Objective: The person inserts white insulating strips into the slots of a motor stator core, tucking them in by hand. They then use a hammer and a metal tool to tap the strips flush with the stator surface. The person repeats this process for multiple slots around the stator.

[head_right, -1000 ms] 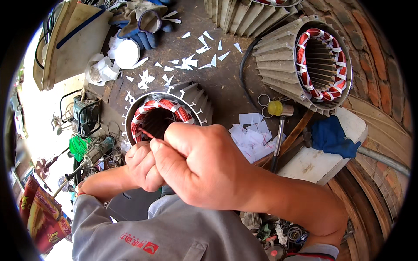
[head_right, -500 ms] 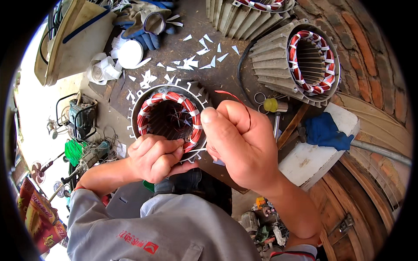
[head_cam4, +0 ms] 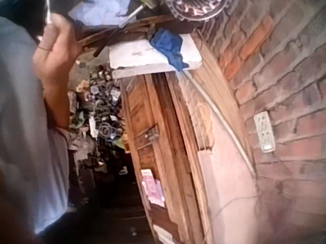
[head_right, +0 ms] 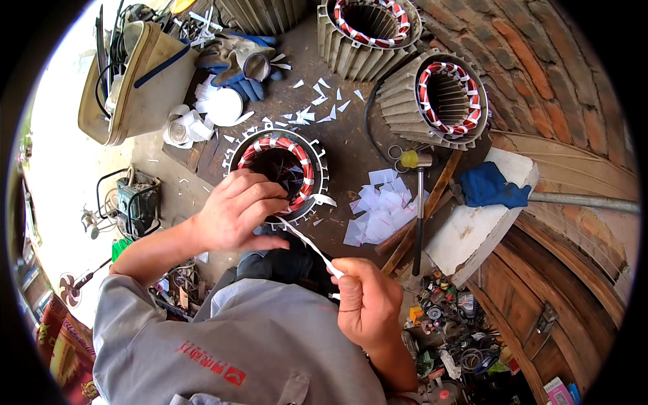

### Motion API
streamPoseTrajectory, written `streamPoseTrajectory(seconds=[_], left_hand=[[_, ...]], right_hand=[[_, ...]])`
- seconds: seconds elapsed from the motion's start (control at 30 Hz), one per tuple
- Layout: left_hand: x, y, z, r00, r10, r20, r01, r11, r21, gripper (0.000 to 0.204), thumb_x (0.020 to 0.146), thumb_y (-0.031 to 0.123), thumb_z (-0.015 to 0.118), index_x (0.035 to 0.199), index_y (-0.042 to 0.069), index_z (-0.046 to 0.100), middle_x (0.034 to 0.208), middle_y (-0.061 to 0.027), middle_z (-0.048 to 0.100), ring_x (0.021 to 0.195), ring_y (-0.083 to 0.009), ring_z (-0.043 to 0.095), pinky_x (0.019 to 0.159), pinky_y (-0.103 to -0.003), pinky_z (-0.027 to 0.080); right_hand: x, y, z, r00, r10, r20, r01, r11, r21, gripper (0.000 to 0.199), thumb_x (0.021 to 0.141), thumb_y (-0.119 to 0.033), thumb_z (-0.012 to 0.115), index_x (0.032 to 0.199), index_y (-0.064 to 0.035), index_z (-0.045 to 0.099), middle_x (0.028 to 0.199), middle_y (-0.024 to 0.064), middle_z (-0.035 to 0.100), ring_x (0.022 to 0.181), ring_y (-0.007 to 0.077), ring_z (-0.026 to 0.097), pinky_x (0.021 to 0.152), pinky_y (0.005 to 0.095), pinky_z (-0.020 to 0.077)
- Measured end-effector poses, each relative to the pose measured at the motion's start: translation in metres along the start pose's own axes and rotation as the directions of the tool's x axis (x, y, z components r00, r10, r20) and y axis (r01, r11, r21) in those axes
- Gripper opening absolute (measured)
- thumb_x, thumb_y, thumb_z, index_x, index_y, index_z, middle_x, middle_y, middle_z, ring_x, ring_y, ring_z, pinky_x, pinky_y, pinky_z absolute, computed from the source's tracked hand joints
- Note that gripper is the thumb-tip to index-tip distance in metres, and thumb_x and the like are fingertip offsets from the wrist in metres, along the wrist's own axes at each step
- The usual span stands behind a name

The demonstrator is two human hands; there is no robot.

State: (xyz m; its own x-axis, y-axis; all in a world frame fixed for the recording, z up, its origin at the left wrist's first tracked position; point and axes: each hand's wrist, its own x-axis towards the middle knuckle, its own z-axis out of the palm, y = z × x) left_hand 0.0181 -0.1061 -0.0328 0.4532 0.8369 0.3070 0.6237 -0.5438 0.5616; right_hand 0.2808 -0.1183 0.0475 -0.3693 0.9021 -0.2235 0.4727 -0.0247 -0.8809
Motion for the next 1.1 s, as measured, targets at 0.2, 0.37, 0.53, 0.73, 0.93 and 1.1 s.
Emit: streamPoseTrajectory(seconds=[0.2,0.37,0.53,0.73,0.93,1.1], left_hand=[[-0.013,0.071,0.008,0.988,-0.145,-0.055,0.115,0.923,-0.367,0.025,0.078,0.014,0.078,0.100,0.007,0.070,0.074,-0.0028,0.060,0.075,-0.0200,0.062,0.098,-0.042,0.045],[-0.028,0.067,-0.009,0.980,-0.179,-0.084,0.129,0.903,-0.411,0.018,0.079,0.015,0.078,0.094,0.008,0.071,0.072,-0.0007,0.059,0.071,-0.0181,0.062,0.094,-0.042,0.048],[-0.038,0.054,-0.012,0.995,-0.065,0.080,0.095,0.874,-0.477,0.019,0.084,0.025,0.077,0.091,0.008,0.072,0.078,-0.0023,0.065,0.074,-0.0214,0.064,0.094,-0.042,0.052],[-0.039,0.047,-0.015,0.978,-0.208,0.012,0.187,0.850,-0.492,0.055,0.080,0.038,0.080,0.119,0.002,0.066,0.100,-0.0119,0.066,0.088,-0.0289,0.064,0.089,-0.040,0.053],[-0.036,0.045,-0.020,0.940,-0.326,0.105,0.244,0.423,-0.873,0.036,0.086,0.018,0.078,0.118,0.003,0.069,0.101,-0.0110,0.063,0.084,-0.0236,0.063,0.074,-0.034,0.053],[-0.035,0.045,-0.031,0.796,-0.462,0.393,0.532,0.222,-0.817,0.010,0.089,0.006,0.073,0.097,0.001,0.069,0.085,-0.0082,0.065,0.077,-0.0182,0.065,0.065,-0.031,0.053]], right_hand=[[-0.020,-0.038,-0.027,0.940,0.009,0.340,-0.110,0.954,0.279,0.017,0.099,-0.015,0.063,0.098,0.0022,0.064,0.075,0.0100,0.067,0.060,0.0174,0.065,0.056,0.0281,0.0496],[-0.021,-0.029,-0.007,0.962,0.149,0.227,-0.271,0.545,0.794,0.021,0.098,-0.009,0.062,0.110,0.0084,0.064,0.089,0.0184,0.070,0.068,0.0169,0.066,0.064,0.0278,0.0538],[-0.008,-0.024,0.010,0.988,0.136,0.072,-0.152,0.933,0.327,0.022,0.101,-0.009,0.058,0.114,0.0079,0.065,0.092,0.0163,0.070,0.073,0.0172,0.066,0.071,0.0269,0.0530],[0.004,-0.029,0.040,0.944,0.299,0.136,-0.319,0.733,0.600,0.024,0.103,-0.012,0.055,0.107,0.0073,0.069,0.069,0.0072,0.062,0.066,0.0149,0.061,0.068,0.0269,0.0505],[0.017,-0.027,0.056,0.755,0.402,0.518,-0.604,0.733,0.312,0.020,0.100,-0.014,0.059,0.098,0.0040,0.069,0.065,0.0025,0.060,0.058,0.0086,0.057,0.052,0.0278,0.0454],[0.023,-0.035,0.061,0.810,0.325,0.487,-0.359,0.933,-0.027,0.022,0.094,-0.018,0.066,0.085,0.0019,0.063,0.065,0.0166,0.064,0.056,0.0288,0.065,0.052,0.0377,0.0481]])
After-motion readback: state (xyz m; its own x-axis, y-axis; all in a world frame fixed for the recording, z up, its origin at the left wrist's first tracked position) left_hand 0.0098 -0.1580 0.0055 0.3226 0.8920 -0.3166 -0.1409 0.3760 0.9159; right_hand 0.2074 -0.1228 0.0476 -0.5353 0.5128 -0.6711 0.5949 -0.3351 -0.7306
